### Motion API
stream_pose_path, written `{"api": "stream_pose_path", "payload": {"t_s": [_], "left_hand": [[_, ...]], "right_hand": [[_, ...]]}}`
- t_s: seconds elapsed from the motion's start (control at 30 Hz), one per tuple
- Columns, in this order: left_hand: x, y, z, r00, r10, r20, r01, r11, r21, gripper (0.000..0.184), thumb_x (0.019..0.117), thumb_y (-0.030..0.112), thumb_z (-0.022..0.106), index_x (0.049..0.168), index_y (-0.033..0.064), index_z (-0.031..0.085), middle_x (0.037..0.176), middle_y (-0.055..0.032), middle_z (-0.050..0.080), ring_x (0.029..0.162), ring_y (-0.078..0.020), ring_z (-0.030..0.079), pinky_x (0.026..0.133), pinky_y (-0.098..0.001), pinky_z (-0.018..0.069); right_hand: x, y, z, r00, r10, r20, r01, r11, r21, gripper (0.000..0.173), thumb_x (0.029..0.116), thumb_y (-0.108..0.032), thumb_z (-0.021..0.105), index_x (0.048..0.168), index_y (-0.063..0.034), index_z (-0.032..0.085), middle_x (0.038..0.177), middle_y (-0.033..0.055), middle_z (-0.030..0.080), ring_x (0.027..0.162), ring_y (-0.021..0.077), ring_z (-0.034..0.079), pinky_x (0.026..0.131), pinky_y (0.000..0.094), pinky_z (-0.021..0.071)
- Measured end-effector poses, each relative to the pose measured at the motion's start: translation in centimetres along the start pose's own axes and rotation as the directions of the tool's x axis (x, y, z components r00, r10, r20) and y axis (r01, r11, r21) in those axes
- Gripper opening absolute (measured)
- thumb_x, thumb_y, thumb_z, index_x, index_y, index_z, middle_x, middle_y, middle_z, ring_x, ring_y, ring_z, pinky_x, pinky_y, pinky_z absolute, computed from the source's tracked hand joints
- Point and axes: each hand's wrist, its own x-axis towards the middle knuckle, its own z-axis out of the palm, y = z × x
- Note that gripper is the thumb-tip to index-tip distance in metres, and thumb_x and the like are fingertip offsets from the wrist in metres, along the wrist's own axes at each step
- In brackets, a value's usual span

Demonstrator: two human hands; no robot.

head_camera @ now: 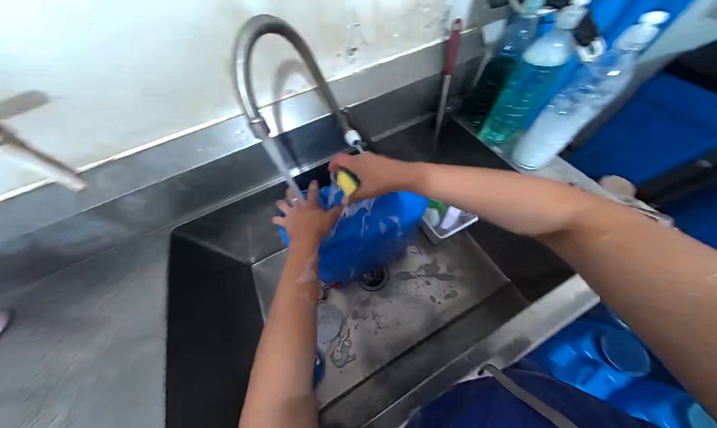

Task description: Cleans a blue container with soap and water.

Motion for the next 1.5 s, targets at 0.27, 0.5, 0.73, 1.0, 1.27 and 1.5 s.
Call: {"api": "stream_pose_path", "payload": {"t_s": [0.27,0.5,0.73,1.0,1.27,1.5], "left_hand": [[-0.6,2.0,-0.5,0.991,-0.112,0.067,0.099,0.98,0.174,0.072,0.0998,0.055,0.059,0.16,0.0231,0.036,0.167,-0.0323,0.013,0.149,-0.0631,0.01,0.104,-0.0874,0.0133],[-4.5,18.2,3.2,0.925,0.38,-0.007,-0.379,0.92,-0.096,0.096,0.0824,0.044,0.084,0.156,0.0017,0.039,0.165,-0.0356,0.014,0.15,-0.0603,0.013,0.108,-0.0854,0.0153],[-1.7,24.7,0.5,0.751,0.66,-0.006,-0.62,0.71,0.334,0.071,0.0799,0.005,0.08,0.146,0.0023,0.053,0.145,-0.0294,0.054,0.138,-0.0526,0.045,0.108,-0.0769,0.0286],[-1.2,29.1,-2.6,0.69,0.629,0.358,-0.643,0.306,0.702,0.065,0.089,-0.016,0.059,0.149,0.0068,0.051,0.152,-0.0277,0.048,0.147,-0.0527,0.033,0.115,-0.077,0.0146],[-1.5,32.2,-5.9,0.743,0.518,0.425,-0.594,0.217,0.775,0.054,0.0918,-0.014,0.059,0.143,0.0054,0.058,0.143,-0.0293,0.055,0.142,-0.0544,0.04,0.115,-0.0765,0.0157],[-2.7,32.1,-7.4,0.691,0.6,0.403,-0.593,0.152,0.791,0.041,0.086,-0.012,0.07,0.124,0.003,0.069,0.12,-0.0278,0.067,0.128,-0.0525,0.054,0.11,-0.075,0.0247]], "right_hand": [[-23.3,14.8,-24.6,0.615,0.399,-0.68,-0.704,0.666,-0.246,0.072,0.0867,-0.016,0.079,0.15,-0.0035,0.047,0.147,0.0412,0.041,0.136,0.0685,0.032,0.099,0.0871,0.0276],[-22.9,8.4,-16.3,0.754,0.214,-0.621,-0.222,0.973,0.066,0.039,0.0944,-0.012,0.071,0.126,0.008,0.059,0.127,0.0315,0.056,0.117,0.0425,0.057,0.099,0.0572,0.0458],[-24.7,17.5,-4.2,0.469,0.739,-0.484,0.341,0.354,0.871,0.034,0.1044,-0.015,0.05,0.136,-0.003,0.047,0.094,0.0026,0.059,0.07,0.0069,0.058,0.064,0.0261,0.0527],[-21.3,19.6,4.1,0.722,0.688,0.074,0.253,-0.362,0.897,0.028,0.1084,-0.029,0.045,0.129,-0.0128,0.052,0.089,0.0068,0.06,0.07,0.0161,0.061,0.06,0.0306,0.0526],[-21.1,20.6,4.0,0.862,0.497,0.101,0.188,-0.498,0.847,0.055,0.107,-0.056,0.034,0.137,-0.0127,0.05,0.115,0.016,0.063,0.094,0.0282,0.068,0.077,0.0408,0.0596],[-21.0,21.1,4.8,0.907,0.407,0.108,0.145,-0.542,0.828,0.068,0.1011,-0.068,0.033,0.14,-0.0137,0.047,0.121,0.0209,0.063,0.101,0.0359,0.069,0.079,0.0462,0.0608]]}}
